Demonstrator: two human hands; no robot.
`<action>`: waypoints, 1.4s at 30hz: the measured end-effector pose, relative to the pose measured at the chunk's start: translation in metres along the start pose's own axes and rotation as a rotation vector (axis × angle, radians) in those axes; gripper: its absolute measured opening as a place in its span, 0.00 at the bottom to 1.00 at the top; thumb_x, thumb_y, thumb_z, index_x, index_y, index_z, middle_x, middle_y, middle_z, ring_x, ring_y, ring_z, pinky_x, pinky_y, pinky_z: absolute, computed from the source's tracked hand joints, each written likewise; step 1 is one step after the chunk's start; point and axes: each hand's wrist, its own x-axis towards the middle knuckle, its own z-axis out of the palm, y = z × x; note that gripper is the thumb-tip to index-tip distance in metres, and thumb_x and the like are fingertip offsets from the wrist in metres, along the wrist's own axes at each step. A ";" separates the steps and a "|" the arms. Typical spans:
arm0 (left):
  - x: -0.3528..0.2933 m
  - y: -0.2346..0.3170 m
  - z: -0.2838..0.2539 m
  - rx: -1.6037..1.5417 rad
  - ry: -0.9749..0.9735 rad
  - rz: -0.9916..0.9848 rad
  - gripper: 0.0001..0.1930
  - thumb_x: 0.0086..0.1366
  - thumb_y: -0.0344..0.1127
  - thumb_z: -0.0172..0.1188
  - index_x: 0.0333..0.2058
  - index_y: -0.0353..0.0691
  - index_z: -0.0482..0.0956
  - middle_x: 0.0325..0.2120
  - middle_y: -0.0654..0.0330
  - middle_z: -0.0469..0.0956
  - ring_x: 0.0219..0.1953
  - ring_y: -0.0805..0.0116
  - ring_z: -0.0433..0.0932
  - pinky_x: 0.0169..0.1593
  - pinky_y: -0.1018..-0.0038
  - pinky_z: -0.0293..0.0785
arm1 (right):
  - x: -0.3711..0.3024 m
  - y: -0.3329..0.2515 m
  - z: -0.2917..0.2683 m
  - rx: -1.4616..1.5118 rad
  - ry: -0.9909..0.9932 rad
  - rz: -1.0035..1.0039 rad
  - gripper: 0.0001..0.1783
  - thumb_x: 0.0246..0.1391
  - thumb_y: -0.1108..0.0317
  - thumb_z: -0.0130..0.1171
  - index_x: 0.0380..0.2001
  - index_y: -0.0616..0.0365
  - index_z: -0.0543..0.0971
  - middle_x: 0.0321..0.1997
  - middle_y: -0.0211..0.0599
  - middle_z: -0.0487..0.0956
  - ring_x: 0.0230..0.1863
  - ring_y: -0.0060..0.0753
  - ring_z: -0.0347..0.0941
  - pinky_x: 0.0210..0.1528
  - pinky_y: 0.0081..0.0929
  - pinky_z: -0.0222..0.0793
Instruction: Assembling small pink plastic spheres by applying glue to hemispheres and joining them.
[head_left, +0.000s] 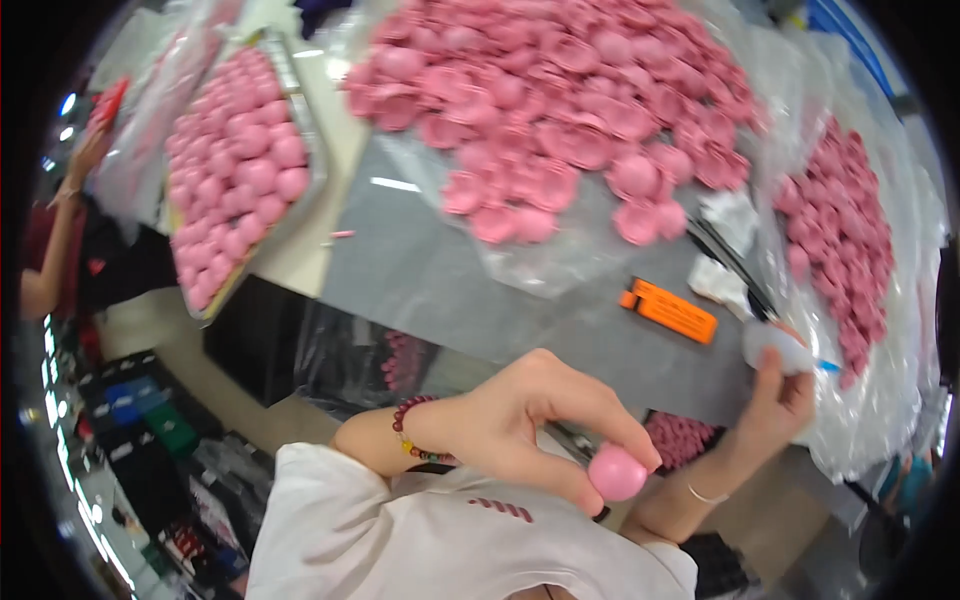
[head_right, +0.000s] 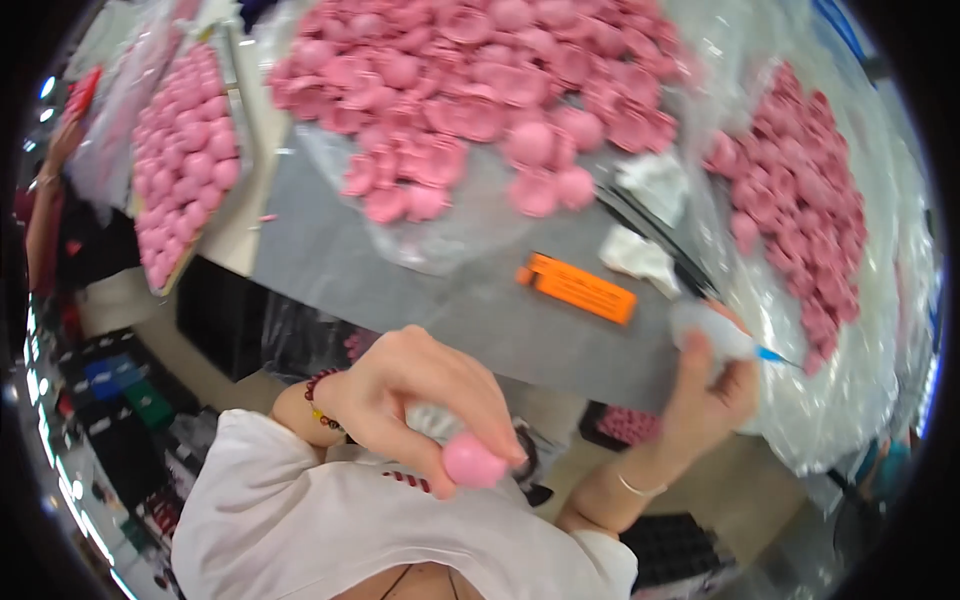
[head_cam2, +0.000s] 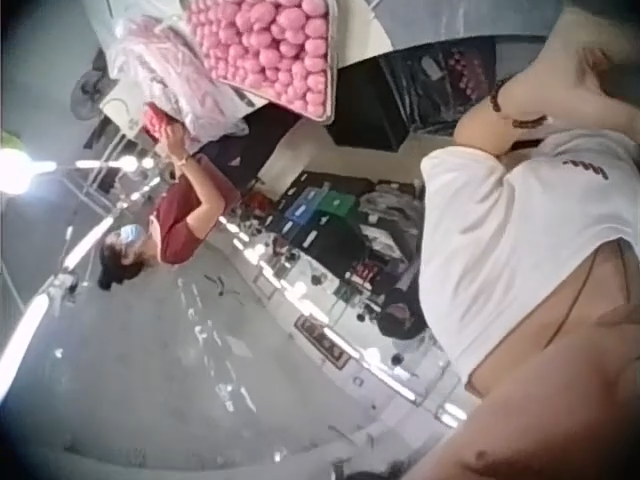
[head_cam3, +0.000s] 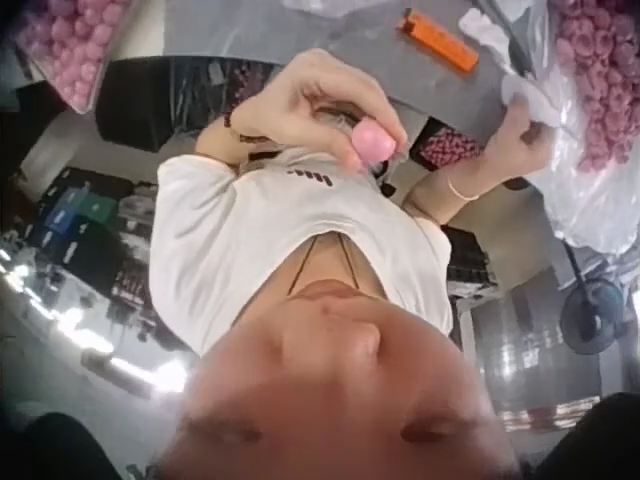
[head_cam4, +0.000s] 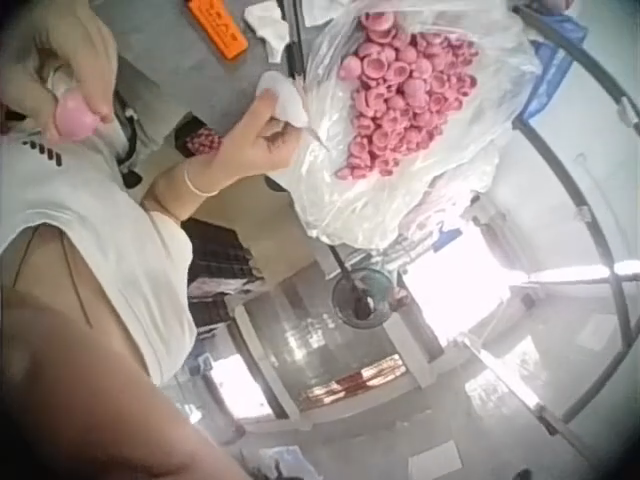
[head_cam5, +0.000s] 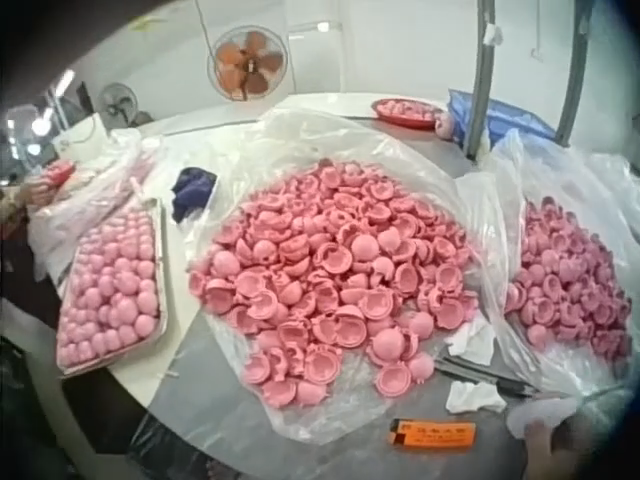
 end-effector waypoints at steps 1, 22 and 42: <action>-0.005 0.013 -0.016 0.033 0.019 -0.018 0.19 0.38 0.31 0.69 0.31 0.29 0.75 0.31 0.53 0.76 0.33 0.61 0.76 0.38 0.72 0.71 | 0.000 0.001 -0.001 0.122 0.016 0.032 0.12 0.46 0.74 0.53 0.35 0.69 0.71 0.35 0.40 0.73 0.35 0.27 0.69 0.38 0.21 0.65; -0.013 0.099 -0.139 1.834 0.863 0.065 0.11 0.49 0.33 0.58 0.33 0.40 0.74 0.30 0.55 0.75 0.32 0.63 0.74 0.36 0.73 0.68 | -0.002 0.004 -0.011 0.088 -0.046 -0.054 0.15 0.50 0.68 0.50 0.37 0.71 0.70 0.36 0.40 0.72 0.37 0.28 0.70 0.40 0.19 0.63; 0.022 0.056 -0.078 1.078 0.697 0.356 0.12 0.49 0.23 0.56 0.36 0.34 0.73 0.23 0.63 0.72 0.25 0.76 0.72 0.30 0.82 0.70 | -0.007 0.012 -0.011 0.198 0.042 -0.088 0.20 0.50 0.63 0.51 0.39 0.72 0.69 0.36 0.44 0.73 0.33 0.25 0.70 0.34 0.15 0.63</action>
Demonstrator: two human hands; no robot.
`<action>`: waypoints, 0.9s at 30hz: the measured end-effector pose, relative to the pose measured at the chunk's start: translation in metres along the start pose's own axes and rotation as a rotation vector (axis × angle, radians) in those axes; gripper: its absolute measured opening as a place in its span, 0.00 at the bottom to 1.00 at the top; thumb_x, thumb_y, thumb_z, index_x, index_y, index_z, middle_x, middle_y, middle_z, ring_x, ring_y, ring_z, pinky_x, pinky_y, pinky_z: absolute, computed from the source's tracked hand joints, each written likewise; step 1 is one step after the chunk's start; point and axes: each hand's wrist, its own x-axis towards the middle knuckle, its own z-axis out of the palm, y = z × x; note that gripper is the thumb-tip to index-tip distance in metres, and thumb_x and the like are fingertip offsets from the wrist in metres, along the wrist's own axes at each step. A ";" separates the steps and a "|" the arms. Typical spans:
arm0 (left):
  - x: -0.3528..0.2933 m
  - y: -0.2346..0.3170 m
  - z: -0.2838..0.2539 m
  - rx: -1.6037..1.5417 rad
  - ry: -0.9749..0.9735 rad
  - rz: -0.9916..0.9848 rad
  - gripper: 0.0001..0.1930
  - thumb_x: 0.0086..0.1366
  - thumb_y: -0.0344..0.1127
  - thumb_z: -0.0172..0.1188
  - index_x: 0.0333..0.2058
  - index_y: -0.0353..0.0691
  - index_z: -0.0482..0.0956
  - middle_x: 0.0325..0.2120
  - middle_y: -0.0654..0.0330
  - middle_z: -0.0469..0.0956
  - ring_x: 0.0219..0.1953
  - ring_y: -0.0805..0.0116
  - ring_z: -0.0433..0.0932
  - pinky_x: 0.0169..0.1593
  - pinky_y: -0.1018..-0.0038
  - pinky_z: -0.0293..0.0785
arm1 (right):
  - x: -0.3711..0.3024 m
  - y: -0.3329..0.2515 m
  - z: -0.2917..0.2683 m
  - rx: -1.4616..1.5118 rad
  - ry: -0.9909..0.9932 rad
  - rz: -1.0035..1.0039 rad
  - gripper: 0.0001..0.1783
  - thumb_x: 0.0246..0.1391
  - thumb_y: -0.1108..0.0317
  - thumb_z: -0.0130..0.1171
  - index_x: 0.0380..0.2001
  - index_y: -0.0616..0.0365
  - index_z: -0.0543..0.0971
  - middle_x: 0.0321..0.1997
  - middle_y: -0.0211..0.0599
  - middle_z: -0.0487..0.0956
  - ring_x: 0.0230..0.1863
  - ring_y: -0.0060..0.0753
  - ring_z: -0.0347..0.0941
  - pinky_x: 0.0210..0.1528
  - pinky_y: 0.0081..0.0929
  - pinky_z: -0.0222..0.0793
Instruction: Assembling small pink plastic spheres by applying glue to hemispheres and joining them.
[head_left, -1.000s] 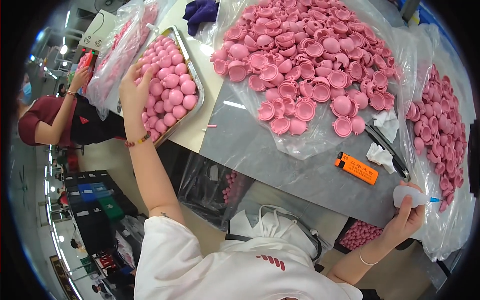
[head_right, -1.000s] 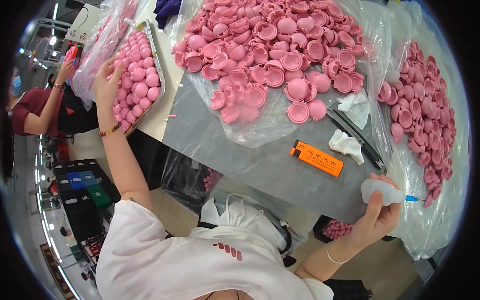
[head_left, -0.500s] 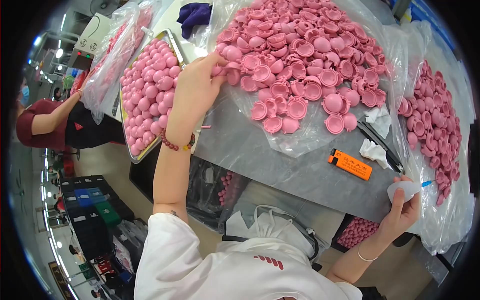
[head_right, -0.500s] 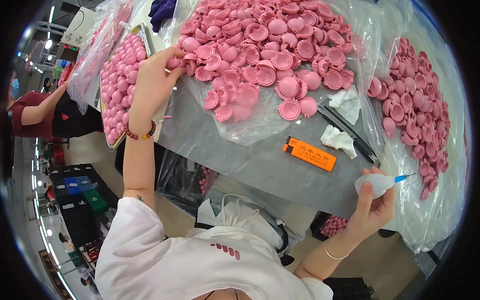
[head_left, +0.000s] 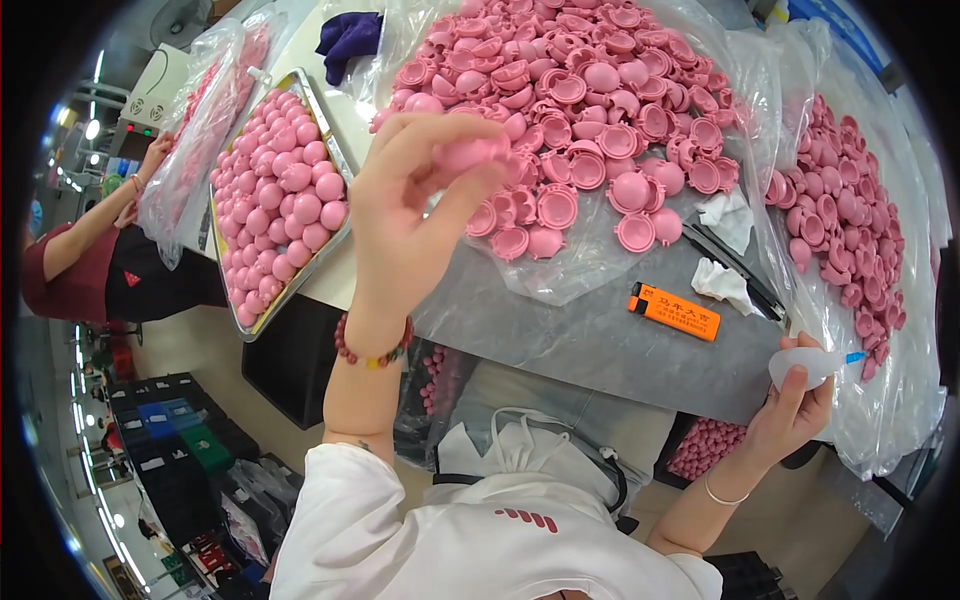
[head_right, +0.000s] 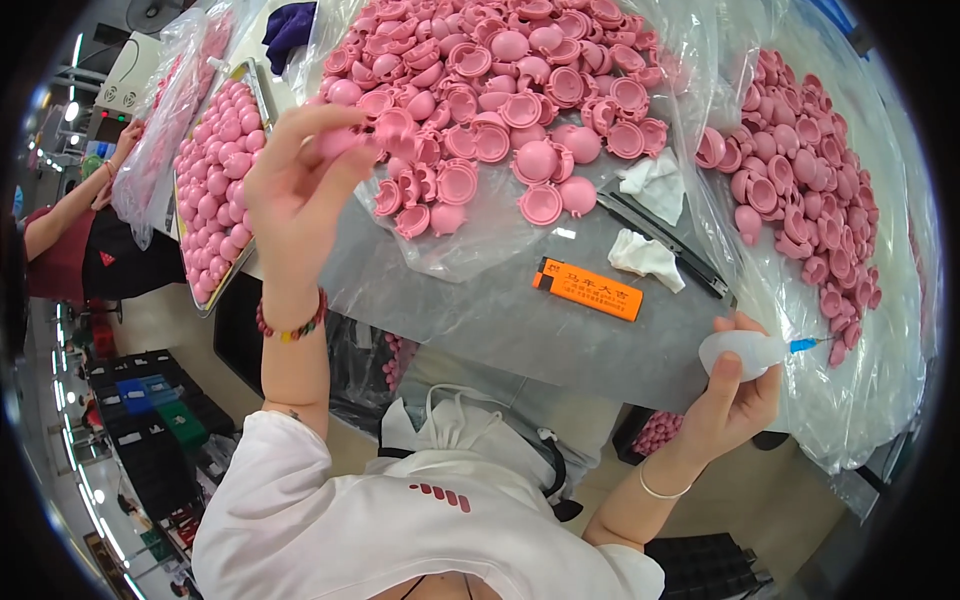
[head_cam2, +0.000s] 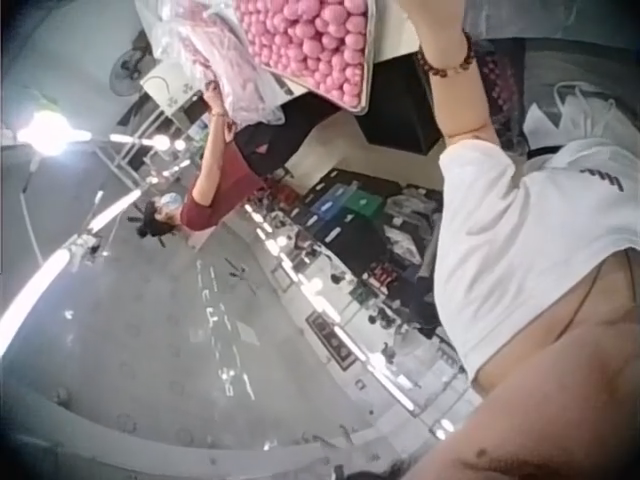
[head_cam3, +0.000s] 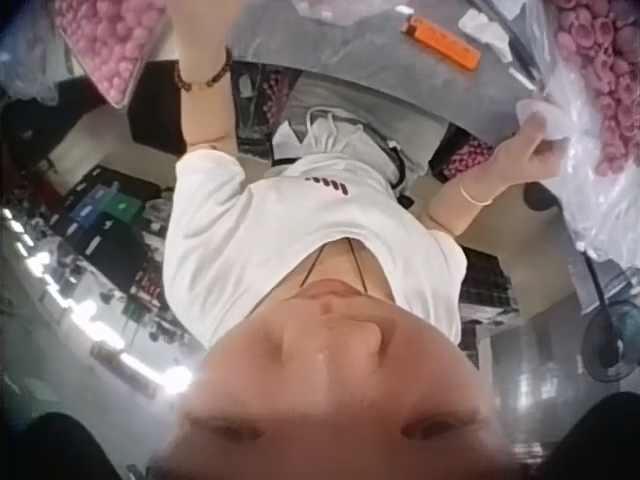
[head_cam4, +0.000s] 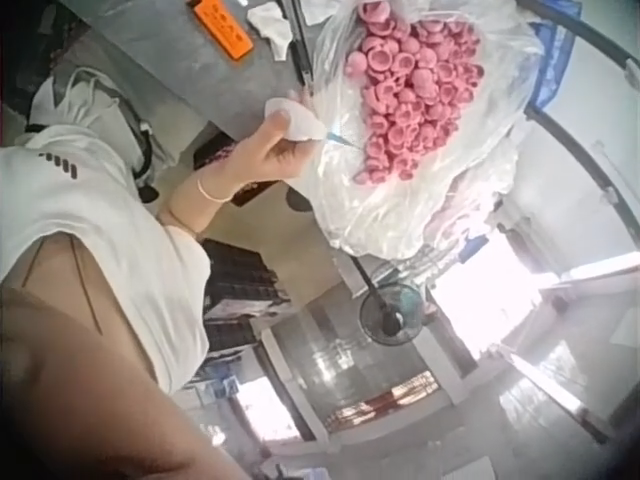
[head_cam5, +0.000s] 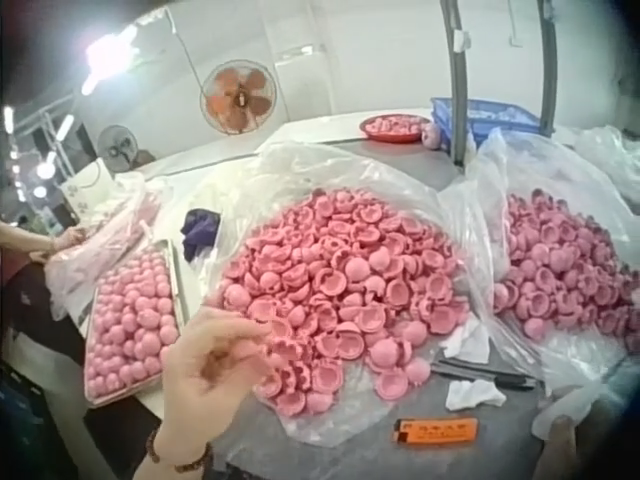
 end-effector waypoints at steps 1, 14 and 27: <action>-0.005 0.014 0.002 -0.206 -0.031 -0.128 0.13 0.50 0.22 0.55 0.38 0.33 0.72 0.24 0.62 0.71 0.26 0.77 0.72 0.29 0.82 0.69 | -0.001 -0.001 0.000 -0.011 0.010 0.001 0.20 0.50 0.63 0.51 0.39 0.72 0.69 0.36 0.44 0.73 0.33 0.25 0.70 0.34 0.15 0.63; -0.095 0.057 0.087 -1.103 -0.322 -0.488 0.19 0.51 0.17 0.53 0.44 0.28 0.66 0.47 0.54 0.57 0.39 0.73 0.68 0.43 0.77 0.68 | -0.036 -0.052 0.049 0.564 -0.396 0.016 0.21 0.45 0.61 0.57 0.36 0.69 0.67 0.31 0.47 0.75 0.26 0.31 0.70 0.27 0.24 0.65; -0.092 0.062 0.090 -1.280 -0.346 -0.675 0.25 0.50 0.30 0.61 0.46 0.33 0.62 0.42 0.44 0.66 0.29 0.66 0.76 0.32 0.75 0.75 | -0.016 -0.048 0.015 0.391 -0.085 -0.252 0.28 0.47 0.49 0.51 0.42 0.62 0.68 0.19 0.31 0.60 0.20 0.22 0.51 0.19 0.17 0.47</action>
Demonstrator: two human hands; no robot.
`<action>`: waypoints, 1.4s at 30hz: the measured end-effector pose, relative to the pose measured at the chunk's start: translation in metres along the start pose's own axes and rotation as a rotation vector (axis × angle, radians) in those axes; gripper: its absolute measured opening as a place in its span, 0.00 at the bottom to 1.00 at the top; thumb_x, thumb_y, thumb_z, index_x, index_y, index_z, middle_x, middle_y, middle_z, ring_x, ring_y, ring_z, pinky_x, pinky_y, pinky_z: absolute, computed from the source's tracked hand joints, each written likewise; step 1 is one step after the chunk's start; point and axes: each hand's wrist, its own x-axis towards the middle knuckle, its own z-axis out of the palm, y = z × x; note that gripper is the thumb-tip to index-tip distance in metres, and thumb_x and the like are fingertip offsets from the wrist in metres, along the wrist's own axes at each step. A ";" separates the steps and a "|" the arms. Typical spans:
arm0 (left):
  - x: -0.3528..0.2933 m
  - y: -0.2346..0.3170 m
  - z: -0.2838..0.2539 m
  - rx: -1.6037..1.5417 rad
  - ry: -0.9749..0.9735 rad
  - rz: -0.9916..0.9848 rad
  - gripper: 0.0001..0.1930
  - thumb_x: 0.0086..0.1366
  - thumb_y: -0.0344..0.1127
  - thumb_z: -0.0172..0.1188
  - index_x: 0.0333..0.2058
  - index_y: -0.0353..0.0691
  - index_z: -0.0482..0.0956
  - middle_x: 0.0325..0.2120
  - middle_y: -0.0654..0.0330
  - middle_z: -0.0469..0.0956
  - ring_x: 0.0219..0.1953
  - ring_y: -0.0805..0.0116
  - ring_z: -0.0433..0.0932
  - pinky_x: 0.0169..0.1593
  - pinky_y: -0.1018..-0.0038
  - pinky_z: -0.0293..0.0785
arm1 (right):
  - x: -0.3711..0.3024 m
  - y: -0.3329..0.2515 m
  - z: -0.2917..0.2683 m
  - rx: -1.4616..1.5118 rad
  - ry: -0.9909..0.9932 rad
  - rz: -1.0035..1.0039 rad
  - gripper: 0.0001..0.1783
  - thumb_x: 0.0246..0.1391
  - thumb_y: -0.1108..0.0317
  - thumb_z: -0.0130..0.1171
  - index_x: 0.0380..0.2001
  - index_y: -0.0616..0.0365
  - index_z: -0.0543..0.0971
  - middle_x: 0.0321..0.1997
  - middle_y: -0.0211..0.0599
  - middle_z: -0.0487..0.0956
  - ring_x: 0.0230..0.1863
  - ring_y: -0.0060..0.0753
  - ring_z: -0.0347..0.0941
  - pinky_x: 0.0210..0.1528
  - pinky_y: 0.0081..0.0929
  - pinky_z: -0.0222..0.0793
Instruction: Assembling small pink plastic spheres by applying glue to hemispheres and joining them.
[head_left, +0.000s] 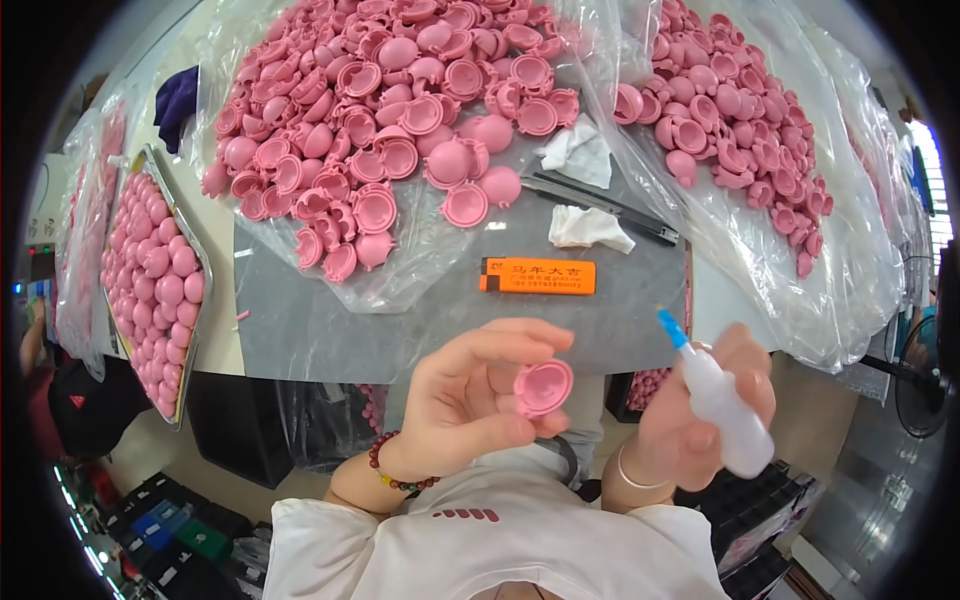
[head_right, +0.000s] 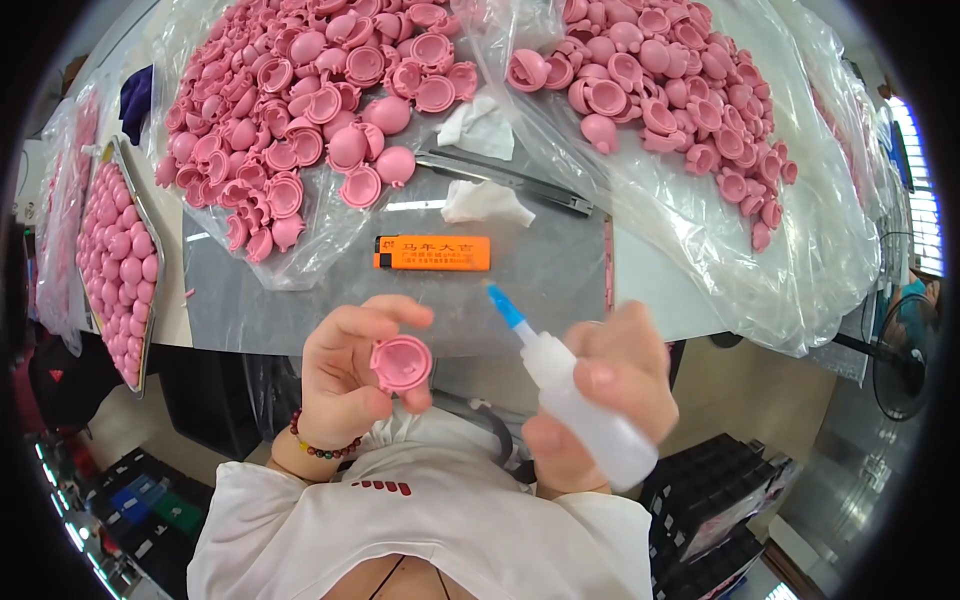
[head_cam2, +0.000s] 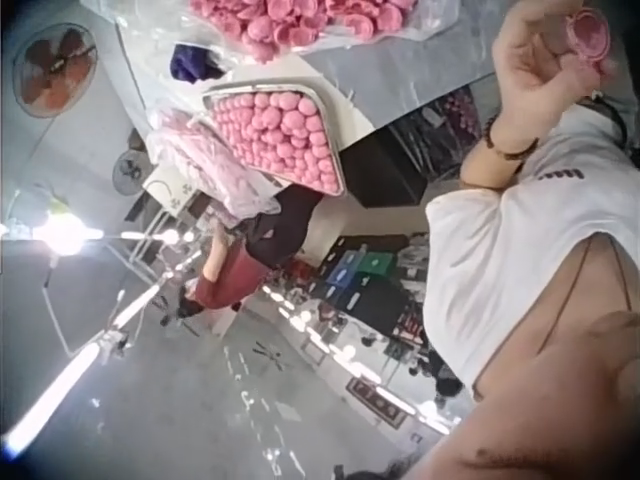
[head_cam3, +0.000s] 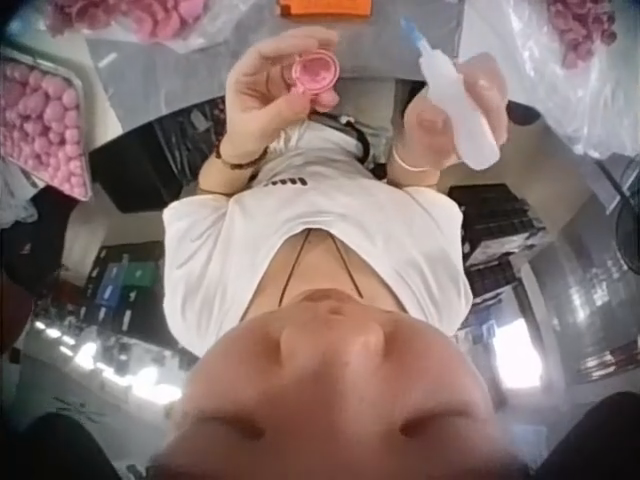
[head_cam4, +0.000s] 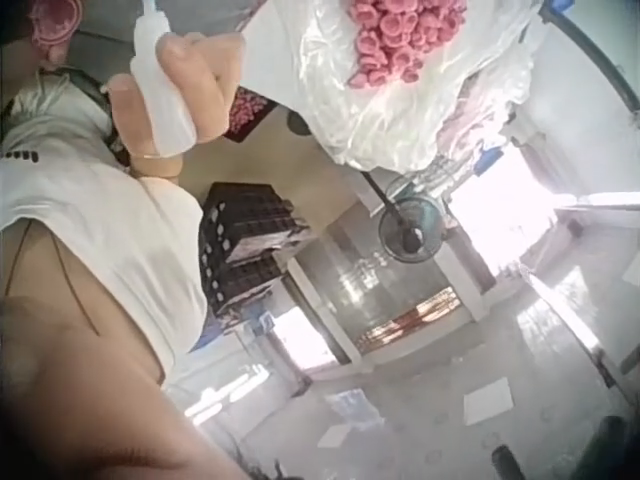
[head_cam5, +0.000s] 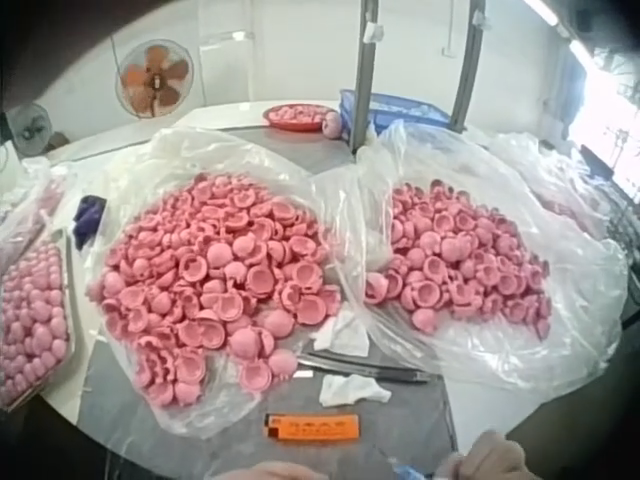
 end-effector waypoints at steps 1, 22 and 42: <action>0.000 0.001 0.001 0.003 0.003 -0.008 0.25 0.50 0.30 0.61 0.46 0.33 0.62 0.42 0.44 0.66 0.29 0.66 0.76 0.32 0.75 0.75 | 0.004 -0.003 -0.005 -0.121 -0.104 -0.143 0.29 0.47 0.47 0.51 0.41 0.62 0.68 0.21 0.32 0.61 0.20 0.23 0.49 0.18 0.17 0.46; -0.003 -0.003 -0.004 0.016 -0.016 -0.018 0.22 0.50 0.27 0.60 0.43 0.31 0.62 0.43 0.38 0.66 0.38 0.60 0.74 0.40 0.70 0.74 | 0.003 -0.015 0.016 -0.263 -0.272 -0.239 0.34 0.48 0.40 0.43 0.28 0.69 0.72 0.14 0.30 0.63 0.14 0.22 0.56 0.11 0.17 0.44; -0.004 0.001 -0.010 0.242 -0.106 0.123 0.21 0.48 0.22 0.59 0.42 0.31 0.64 0.44 0.37 0.64 0.40 0.59 0.73 0.42 0.68 0.72 | 0.001 -0.009 0.018 -0.391 -0.154 -0.286 0.33 0.51 0.43 0.39 0.27 0.69 0.72 0.10 0.31 0.64 0.12 0.22 0.55 0.11 0.18 0.43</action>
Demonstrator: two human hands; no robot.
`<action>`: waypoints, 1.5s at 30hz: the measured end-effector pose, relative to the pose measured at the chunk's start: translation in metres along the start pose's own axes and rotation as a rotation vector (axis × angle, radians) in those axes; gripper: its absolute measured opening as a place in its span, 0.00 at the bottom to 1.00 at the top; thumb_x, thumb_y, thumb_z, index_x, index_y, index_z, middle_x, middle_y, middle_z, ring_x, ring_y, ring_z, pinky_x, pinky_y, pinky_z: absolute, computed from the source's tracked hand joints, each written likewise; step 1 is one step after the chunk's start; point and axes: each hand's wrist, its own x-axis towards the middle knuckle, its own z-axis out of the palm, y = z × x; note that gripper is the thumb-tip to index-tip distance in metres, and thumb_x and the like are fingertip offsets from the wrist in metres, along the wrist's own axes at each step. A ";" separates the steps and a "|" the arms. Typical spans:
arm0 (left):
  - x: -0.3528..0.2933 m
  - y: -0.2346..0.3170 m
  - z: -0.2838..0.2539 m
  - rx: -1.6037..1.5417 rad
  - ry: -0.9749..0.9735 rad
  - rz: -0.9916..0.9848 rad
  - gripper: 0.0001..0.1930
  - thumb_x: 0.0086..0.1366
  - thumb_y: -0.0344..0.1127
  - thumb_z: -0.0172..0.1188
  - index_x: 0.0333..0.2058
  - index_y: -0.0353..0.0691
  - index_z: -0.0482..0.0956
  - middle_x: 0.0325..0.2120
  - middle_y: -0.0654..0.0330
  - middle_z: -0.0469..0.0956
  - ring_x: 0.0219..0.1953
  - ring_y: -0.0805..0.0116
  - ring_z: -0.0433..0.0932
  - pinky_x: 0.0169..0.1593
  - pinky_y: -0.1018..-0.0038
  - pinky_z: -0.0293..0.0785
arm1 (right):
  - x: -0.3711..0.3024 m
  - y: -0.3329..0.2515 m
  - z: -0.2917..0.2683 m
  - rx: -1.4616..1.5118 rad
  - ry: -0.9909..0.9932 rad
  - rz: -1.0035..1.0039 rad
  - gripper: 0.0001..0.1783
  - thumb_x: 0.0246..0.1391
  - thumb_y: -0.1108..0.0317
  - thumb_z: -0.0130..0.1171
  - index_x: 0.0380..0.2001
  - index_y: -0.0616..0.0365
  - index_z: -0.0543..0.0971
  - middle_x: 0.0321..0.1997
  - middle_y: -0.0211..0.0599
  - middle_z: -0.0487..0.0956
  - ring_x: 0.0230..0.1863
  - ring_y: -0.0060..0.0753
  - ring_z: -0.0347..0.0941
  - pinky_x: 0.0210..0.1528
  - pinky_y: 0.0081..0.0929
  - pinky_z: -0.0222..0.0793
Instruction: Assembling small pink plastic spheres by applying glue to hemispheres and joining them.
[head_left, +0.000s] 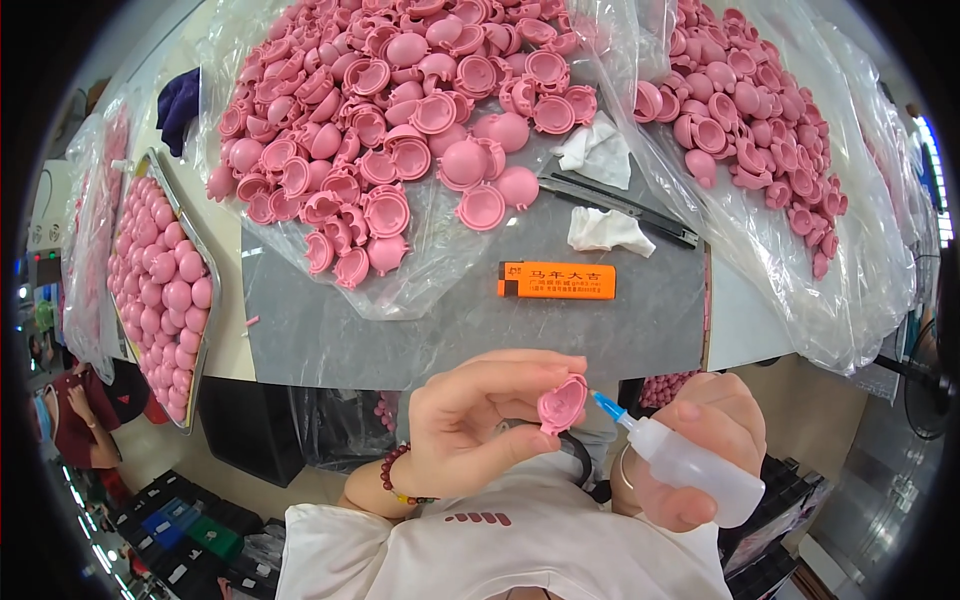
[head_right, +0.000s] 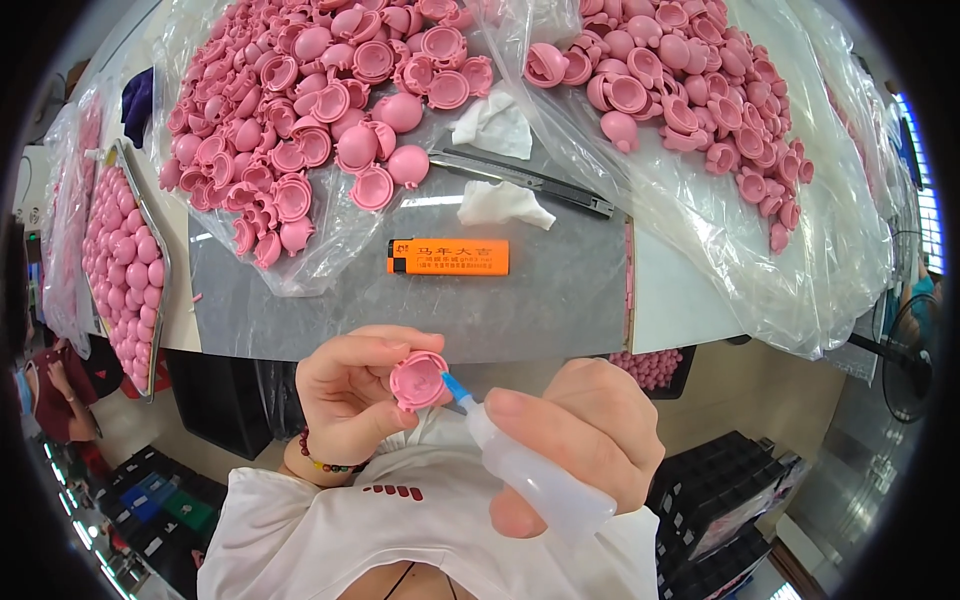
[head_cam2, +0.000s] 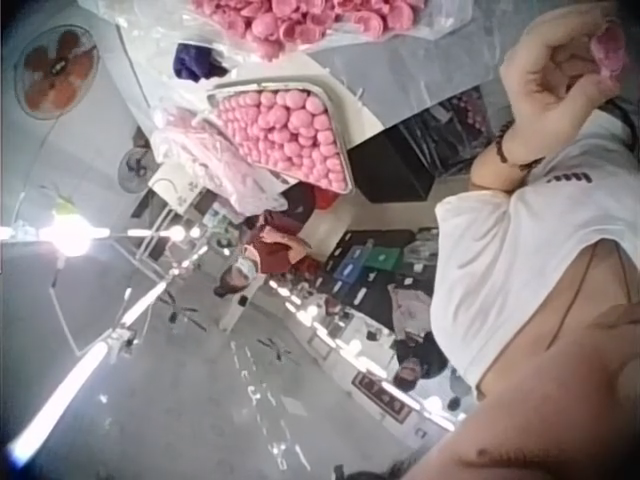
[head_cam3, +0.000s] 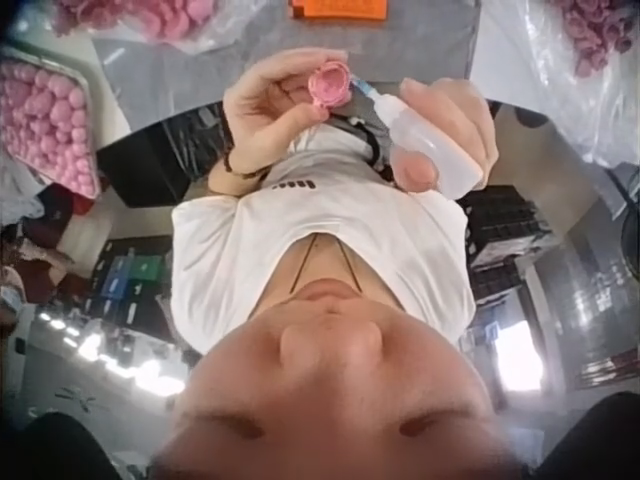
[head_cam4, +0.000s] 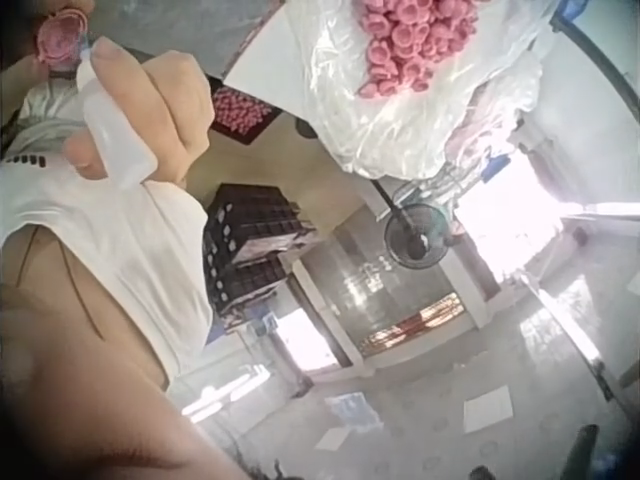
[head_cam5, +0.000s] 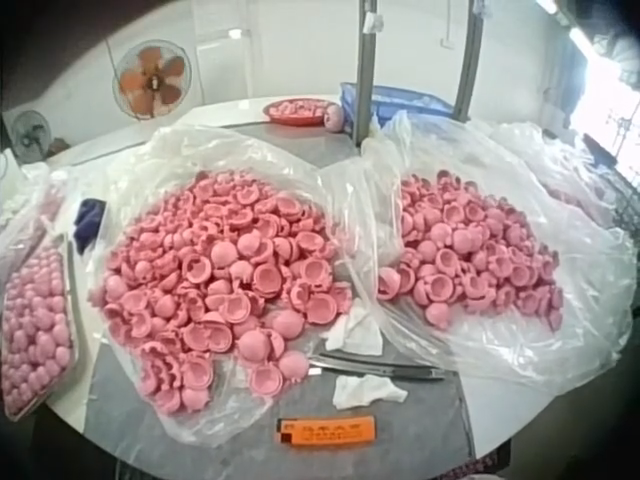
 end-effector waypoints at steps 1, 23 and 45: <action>-0.001 0.000 0.000 0.002 0.002 0.001 0.21 0.48 0.22 0.59 0.42 0.31 0.64 0.44 0.37 0.64 0.40 0.59 0.73 0.42 0.68 0.72 | -0.001 0.000 0.000 -0.006 0.001 0.004 0.32 0.51 0.43 0.39 0.27 0.69 0.72 0.10 0.32 0.64 0.12 0.22 0.55 0.11 0.18 0.44; 0.001 -0.001 0.002 -0.628 0.087 -0.329 0.24 0.52 0.33 0.59 0.47 0.40 0.60 0.44 0.44 0.67 0.29 0.62 0.75 0.33 0.72 0.74 | -0.004 0.054 -0.018 -0.034 0.060 0.627 0.22 0.36 0.81 0.56 0.40 0.65 0.66 0.43 0.42 0.71 0.37 0.23 0.67 0.31 0.15 0.60; -0.001 0.004 -0.003 -0.496 0.081 -0.240 0.19 0.48 0.31 0.62 0.37 0.37 0.64 0.37 0.43 0.70 0.27 0.64 0.77 0.28 0.76 0.76 | 0.052 0.084 -0.091 -0.260 -0.101 0.648 0.18 0.38 0.77 0.56 0.38 0.65 0.71 0.25 0.31 0.72 0.22 0.15 0.64 0.24 0.11 0.60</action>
